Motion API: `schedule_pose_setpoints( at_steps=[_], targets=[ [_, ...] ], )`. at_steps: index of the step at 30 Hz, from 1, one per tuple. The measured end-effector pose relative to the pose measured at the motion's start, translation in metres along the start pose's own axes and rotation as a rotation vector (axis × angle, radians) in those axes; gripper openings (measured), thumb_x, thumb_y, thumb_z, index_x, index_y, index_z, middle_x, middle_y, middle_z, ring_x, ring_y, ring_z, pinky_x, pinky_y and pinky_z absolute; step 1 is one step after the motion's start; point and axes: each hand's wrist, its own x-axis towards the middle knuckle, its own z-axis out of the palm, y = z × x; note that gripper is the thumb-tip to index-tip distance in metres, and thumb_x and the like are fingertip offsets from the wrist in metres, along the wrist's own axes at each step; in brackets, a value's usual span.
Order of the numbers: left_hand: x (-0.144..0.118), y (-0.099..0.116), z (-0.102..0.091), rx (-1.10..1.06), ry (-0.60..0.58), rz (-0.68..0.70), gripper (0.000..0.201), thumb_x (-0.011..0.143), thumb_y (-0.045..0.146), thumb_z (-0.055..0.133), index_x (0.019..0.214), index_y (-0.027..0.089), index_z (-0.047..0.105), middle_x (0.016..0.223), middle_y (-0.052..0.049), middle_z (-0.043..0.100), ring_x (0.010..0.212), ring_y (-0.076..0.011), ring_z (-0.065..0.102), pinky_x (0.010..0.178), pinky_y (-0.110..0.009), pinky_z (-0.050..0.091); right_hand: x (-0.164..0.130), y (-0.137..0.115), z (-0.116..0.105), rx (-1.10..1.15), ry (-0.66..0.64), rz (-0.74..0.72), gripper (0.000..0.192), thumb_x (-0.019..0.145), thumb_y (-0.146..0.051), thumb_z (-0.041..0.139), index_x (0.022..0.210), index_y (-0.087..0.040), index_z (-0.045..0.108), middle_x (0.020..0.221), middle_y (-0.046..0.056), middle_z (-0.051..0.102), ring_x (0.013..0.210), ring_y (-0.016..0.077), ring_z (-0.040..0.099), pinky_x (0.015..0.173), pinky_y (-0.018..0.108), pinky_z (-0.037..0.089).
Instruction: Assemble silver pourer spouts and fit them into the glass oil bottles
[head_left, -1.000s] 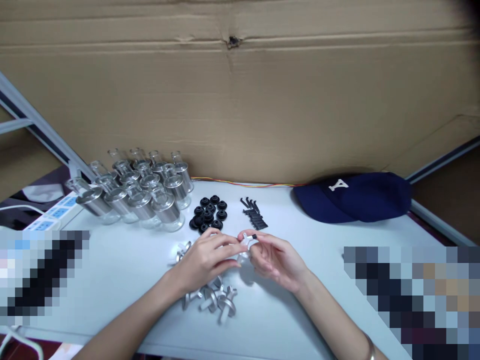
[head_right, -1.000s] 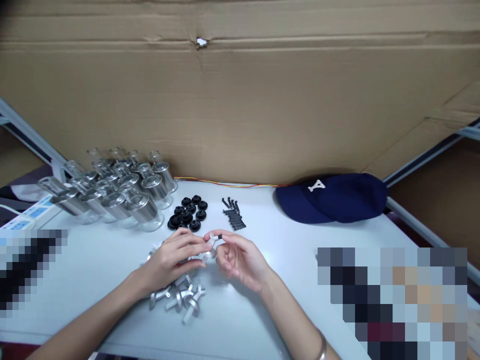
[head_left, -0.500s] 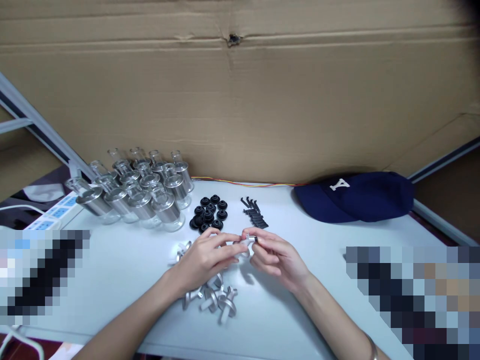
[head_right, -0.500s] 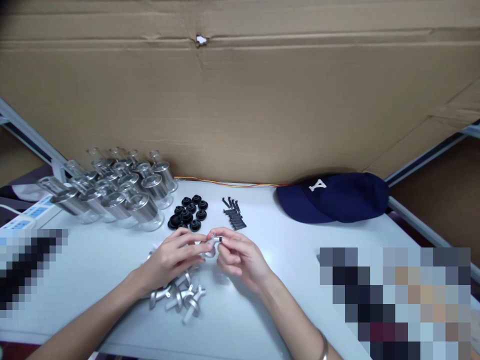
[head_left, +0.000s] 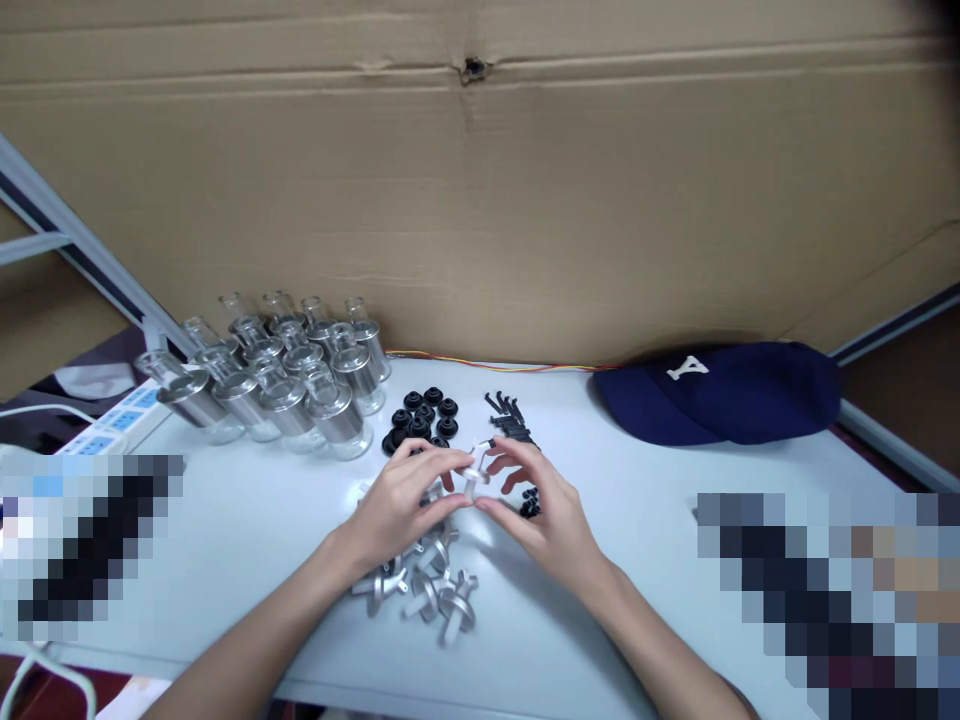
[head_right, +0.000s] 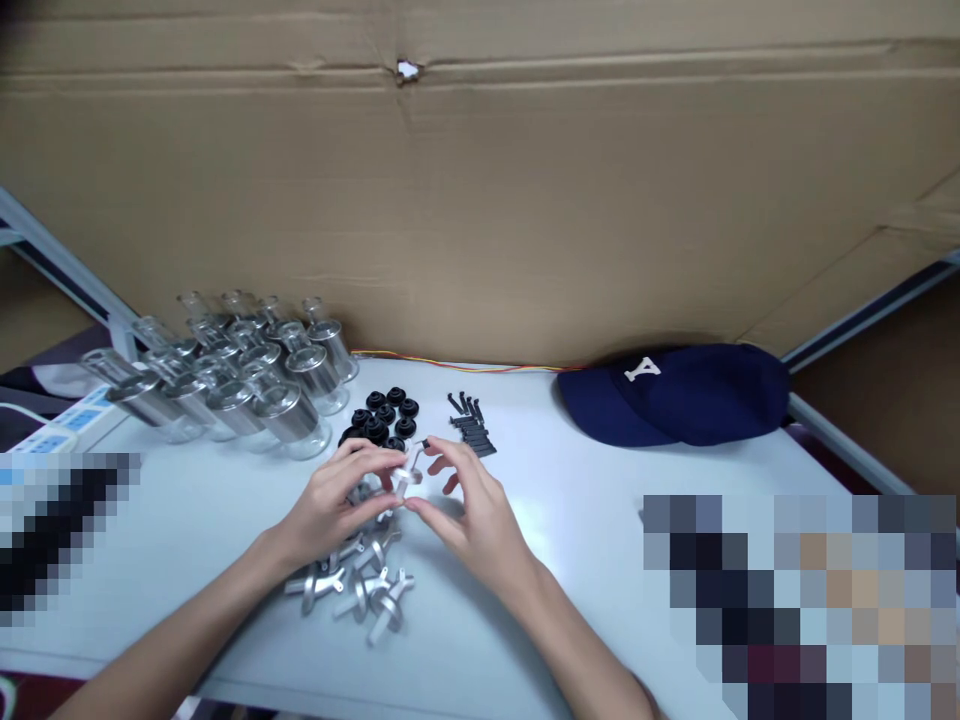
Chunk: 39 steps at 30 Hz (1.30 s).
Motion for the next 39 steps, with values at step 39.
schedule_pose_setpoints(
  at_steps=[39],
  targets=[
    [0.0016, -0.0023, -0.0023, -0.019, -0.196, -0.063, 0.025, 0.092, 0.029, 0.055, 0.114, 0.019, 0.053, 0.104, -0.008, 0.071, 0.089, -0.0182, 0.065, 0.083, -0.033, 0.045, 0.0030, -0.0037, 0.0014, 0.198, -0.054, 0.151, 0.024, 0.085, -0.020, 0.060, 0.105, -0.027, 0.071, 0.099, 0.005, 0.069, 0.084, 0.0161, 0.067, 0.075, 0.030, 0.058]
  ],
)
